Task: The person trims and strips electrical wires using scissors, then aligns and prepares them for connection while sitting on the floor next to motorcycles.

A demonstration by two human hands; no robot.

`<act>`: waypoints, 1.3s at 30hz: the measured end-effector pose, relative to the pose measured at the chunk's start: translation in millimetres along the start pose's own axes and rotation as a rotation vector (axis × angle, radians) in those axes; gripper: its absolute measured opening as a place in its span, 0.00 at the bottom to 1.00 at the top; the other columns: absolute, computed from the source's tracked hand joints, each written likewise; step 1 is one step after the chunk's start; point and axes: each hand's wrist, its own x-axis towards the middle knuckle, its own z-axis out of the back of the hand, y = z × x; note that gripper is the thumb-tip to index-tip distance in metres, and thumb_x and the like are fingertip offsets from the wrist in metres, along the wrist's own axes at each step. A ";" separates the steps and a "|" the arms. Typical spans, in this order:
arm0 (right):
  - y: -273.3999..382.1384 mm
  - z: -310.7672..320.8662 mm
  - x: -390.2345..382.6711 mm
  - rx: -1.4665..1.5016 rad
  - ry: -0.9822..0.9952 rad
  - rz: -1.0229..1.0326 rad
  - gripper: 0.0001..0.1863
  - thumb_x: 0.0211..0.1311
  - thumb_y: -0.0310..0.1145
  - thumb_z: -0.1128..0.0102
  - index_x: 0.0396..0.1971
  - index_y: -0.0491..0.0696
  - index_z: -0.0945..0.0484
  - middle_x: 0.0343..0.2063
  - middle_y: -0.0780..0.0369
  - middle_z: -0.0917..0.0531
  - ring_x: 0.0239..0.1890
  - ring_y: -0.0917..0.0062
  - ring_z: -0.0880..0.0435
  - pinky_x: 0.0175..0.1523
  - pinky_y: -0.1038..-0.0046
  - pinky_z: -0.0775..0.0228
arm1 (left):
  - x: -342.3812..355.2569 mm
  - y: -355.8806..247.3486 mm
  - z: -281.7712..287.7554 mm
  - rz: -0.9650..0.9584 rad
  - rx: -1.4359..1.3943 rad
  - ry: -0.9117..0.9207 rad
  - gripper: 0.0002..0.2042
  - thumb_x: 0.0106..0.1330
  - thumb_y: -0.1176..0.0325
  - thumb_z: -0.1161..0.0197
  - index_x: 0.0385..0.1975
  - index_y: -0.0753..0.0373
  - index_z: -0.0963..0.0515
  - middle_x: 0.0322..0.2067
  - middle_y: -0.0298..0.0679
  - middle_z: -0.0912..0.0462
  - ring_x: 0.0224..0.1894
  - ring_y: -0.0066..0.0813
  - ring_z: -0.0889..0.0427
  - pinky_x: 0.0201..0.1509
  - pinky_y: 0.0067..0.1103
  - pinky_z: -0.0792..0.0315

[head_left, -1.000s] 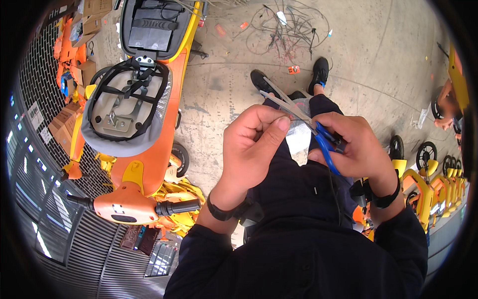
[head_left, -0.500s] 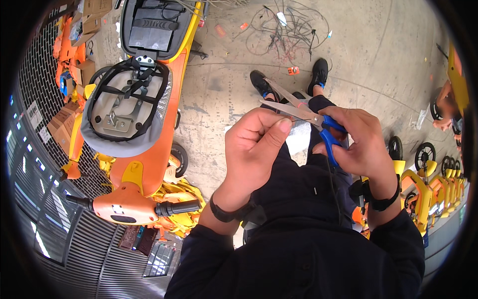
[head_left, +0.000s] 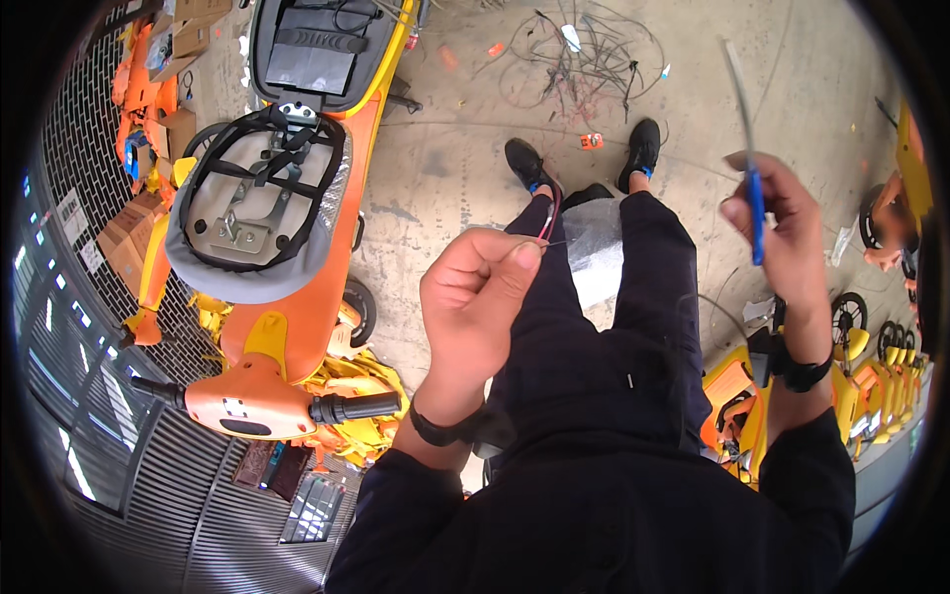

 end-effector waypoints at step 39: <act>34.6 -71.4 -4.7 0.790 -0.015 0.027 0.22 0.48 0.17 0.35 0.45 0.41 0.30 0.27 0.64 0.19 0.29 0.87 0.23 0.34 0.86 0.33 | 10.9 19.1 -18.9 -0.052 -0.076 0.110 0.05 0.67 0.74 0.48 0.39 0.66 0.32 0.23 0.31 0.28 0.21 0.14 0.34 0.27 0.11 0.38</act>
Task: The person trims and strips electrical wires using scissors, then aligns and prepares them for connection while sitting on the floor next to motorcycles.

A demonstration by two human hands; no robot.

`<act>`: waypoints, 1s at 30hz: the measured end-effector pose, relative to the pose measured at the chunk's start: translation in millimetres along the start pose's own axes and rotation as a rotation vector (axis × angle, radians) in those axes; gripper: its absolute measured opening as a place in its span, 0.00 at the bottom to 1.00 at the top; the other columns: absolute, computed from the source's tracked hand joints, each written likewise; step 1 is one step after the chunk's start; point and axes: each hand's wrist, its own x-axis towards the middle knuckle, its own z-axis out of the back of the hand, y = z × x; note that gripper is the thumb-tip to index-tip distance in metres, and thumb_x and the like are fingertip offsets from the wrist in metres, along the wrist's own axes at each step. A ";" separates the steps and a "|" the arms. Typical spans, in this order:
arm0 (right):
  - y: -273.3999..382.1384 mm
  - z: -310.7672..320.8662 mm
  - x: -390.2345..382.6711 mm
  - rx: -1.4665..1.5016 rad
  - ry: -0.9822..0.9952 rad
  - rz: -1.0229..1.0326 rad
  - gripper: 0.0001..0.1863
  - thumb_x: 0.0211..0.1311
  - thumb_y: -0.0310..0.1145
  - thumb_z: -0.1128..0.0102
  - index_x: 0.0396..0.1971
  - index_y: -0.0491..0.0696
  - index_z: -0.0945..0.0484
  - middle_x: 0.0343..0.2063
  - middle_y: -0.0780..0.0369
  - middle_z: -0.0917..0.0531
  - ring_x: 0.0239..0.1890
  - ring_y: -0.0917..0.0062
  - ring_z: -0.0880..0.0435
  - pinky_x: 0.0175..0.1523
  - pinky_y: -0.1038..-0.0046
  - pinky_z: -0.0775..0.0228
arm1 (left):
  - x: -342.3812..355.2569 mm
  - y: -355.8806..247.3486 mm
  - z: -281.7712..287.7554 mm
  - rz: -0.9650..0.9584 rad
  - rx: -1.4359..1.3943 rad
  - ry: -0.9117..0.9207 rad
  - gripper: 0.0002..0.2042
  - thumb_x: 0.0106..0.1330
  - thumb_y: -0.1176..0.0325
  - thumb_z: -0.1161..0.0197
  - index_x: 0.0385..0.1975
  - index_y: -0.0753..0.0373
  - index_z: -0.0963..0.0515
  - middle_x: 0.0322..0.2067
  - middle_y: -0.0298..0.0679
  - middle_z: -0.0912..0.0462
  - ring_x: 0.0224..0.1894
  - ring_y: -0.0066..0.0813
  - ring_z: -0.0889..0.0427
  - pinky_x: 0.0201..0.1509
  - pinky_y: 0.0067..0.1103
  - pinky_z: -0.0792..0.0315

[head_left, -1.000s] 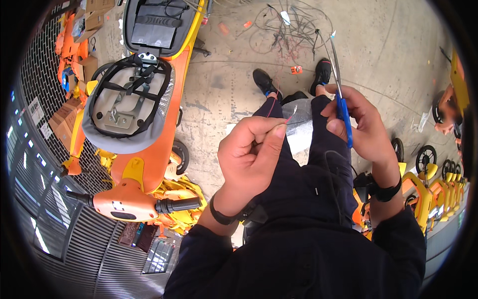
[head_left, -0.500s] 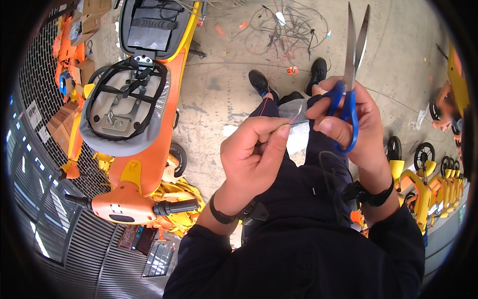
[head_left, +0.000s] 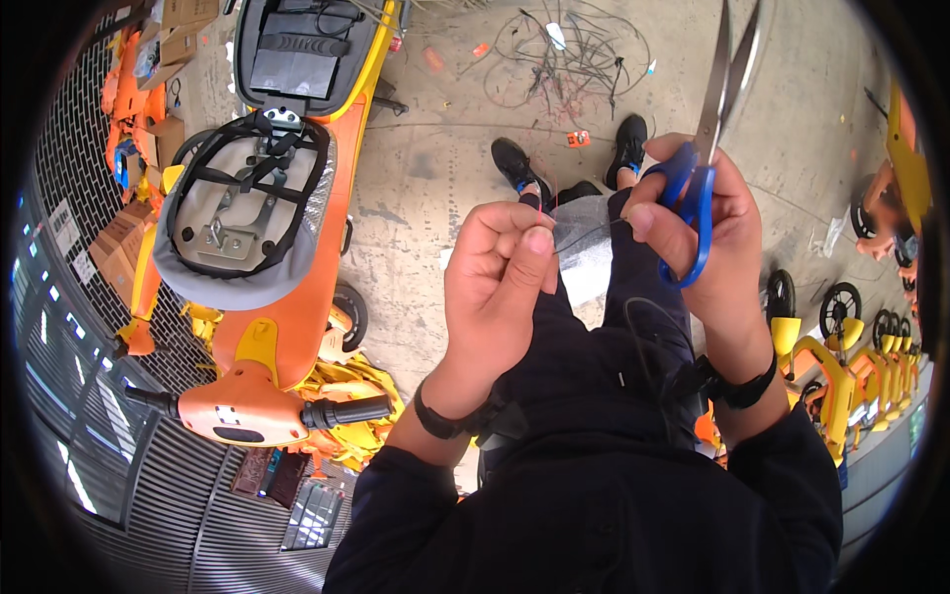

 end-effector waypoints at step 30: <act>-5.7 11.4 -29.2 -0.582 0.253 -0.048 0.23 0.46 0.36 0.28 0.39 0.41 0.27 0.15 0.64 0.30 0.18 0.82 0.32 0.24 0.80 0.39 | 6.4 -2.5 -2.2 -0.029 0.047 -0.065 0.06 0.66 0.73 0.46 0.40 0.67 0.30 0.21 0.29 0.28 0.22 0.11 0.35 0.26 0.10 0.41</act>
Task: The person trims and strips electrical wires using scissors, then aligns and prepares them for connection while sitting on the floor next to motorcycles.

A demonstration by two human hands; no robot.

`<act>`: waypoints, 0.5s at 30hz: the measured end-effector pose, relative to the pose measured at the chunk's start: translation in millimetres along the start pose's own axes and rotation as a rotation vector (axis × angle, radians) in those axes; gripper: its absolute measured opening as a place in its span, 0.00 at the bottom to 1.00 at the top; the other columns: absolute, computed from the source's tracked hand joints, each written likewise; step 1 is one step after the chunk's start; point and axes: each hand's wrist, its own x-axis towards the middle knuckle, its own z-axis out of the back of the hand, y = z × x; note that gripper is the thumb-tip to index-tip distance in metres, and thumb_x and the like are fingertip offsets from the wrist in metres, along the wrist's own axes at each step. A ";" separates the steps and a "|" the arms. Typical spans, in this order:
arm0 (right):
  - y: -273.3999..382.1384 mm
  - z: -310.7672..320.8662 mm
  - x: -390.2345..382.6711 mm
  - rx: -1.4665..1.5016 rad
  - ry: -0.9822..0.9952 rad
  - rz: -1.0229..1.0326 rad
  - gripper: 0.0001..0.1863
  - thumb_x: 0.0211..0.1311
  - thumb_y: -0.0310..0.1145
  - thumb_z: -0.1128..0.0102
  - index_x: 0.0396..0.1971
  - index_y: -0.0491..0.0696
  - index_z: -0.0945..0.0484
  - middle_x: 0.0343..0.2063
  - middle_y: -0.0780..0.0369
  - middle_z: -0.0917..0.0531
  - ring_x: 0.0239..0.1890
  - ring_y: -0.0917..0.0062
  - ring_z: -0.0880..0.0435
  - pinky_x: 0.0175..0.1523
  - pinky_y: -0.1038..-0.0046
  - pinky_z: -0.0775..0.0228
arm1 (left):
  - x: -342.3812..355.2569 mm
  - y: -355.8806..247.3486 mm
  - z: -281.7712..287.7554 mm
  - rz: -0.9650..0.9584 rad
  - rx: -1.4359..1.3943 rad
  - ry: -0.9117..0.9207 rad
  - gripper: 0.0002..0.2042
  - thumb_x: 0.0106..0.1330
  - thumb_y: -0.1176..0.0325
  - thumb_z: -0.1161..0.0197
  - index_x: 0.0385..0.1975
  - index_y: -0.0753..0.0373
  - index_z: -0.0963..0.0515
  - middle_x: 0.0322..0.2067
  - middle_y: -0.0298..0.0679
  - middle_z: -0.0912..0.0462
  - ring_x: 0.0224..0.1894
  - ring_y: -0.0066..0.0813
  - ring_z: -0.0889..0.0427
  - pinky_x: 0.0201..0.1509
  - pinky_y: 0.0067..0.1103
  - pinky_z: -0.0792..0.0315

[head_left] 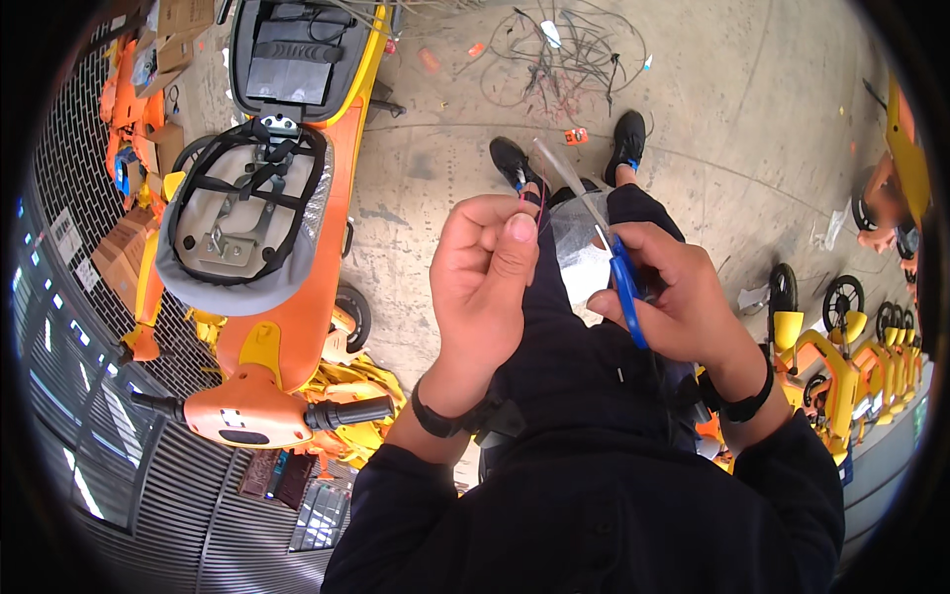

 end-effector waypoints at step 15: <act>-0.2 12.6 -0.3 -0.386 -0.097 0.213 0.22 0.41 0.34 0.28 0.38 0.45 0.25 0.16 0.63 0.23 0.16 0.74 0.23 0.23 0.76 0.33 | -7.1 6.8 2.2 0.069 0.325 -0.008 0.05 0.63 0.74 0.41 0.34 0.69 0.24 0.25 0.30 0.22 0.26 0.09 0.31 0.30 0.09 0.39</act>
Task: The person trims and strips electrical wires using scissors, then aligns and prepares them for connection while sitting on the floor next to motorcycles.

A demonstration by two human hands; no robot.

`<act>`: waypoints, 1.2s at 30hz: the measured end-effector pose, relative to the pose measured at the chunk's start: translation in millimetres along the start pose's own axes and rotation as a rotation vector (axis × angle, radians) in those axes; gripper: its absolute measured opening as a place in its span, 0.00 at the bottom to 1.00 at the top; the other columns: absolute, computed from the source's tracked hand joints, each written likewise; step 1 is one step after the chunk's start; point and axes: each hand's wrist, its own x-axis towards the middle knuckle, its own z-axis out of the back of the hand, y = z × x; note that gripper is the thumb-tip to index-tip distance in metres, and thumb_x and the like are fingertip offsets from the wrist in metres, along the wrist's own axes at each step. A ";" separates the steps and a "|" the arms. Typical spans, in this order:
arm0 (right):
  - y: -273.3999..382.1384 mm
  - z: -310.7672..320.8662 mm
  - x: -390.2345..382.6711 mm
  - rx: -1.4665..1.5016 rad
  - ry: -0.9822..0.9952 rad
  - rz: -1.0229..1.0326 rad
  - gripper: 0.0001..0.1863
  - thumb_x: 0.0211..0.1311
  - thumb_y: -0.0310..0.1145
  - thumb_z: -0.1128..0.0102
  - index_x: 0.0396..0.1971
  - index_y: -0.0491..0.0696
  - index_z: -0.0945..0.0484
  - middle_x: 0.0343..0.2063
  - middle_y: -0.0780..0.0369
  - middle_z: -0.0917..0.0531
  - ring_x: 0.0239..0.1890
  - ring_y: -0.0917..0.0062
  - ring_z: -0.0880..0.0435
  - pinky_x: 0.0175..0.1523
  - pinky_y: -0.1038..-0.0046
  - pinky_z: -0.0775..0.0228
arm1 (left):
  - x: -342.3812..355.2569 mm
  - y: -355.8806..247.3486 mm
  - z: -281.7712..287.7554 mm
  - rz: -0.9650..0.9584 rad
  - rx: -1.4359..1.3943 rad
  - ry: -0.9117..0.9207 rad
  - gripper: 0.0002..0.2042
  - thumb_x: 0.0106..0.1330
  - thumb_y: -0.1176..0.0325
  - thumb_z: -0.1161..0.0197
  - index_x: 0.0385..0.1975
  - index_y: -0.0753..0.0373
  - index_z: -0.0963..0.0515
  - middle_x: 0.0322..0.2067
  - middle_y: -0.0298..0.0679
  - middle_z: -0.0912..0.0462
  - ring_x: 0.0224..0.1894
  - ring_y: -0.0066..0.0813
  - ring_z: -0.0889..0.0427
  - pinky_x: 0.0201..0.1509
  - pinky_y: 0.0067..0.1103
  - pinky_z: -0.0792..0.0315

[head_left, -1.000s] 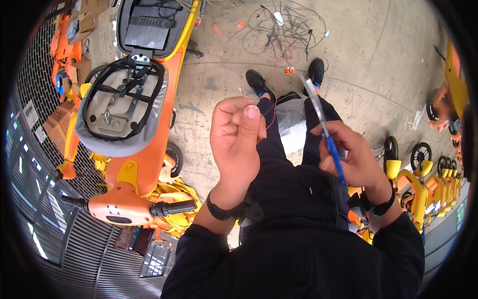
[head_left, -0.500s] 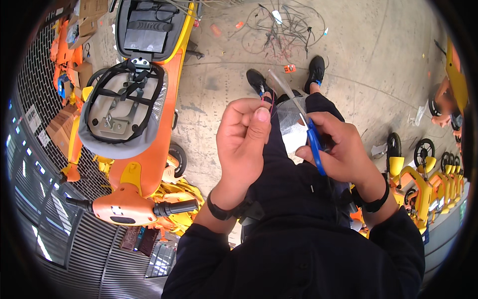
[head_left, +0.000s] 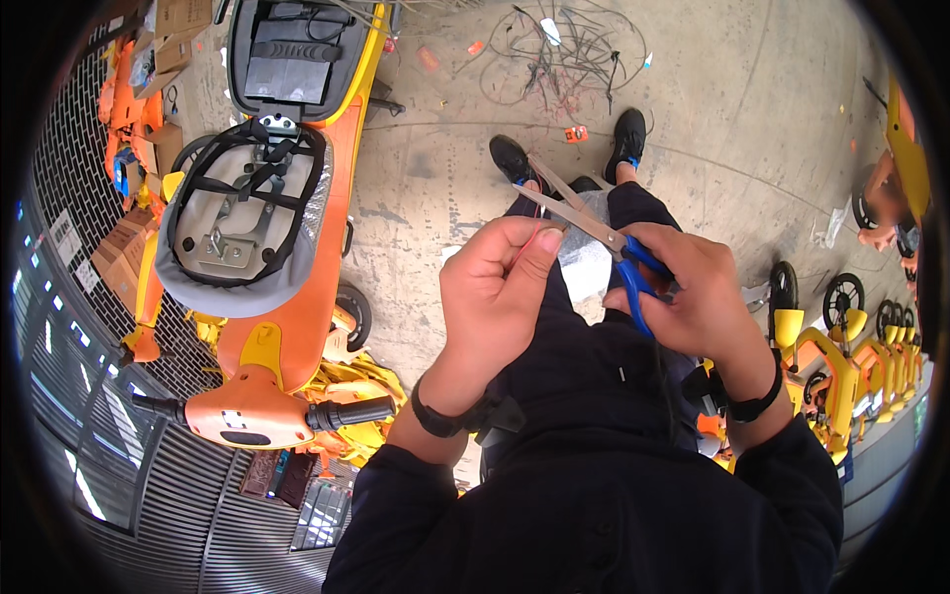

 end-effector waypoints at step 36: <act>6.3 1.1 54.0 1.006 0.125 -0.379 0.21 0.49 0.23 0.33 0.45 0.41 0.28 0.28 0.62 0.18 0.31 0.84 0.20 0.35 0.85 0.28 | 3.3 -19.8 4.2 0.142 -0.154 0.138 0.06 0.64 0.73 0.42 0.34 0.70 0.24 0.29 0.35 0.20 0.27 0.10 0.30 0.29 0.08 0.39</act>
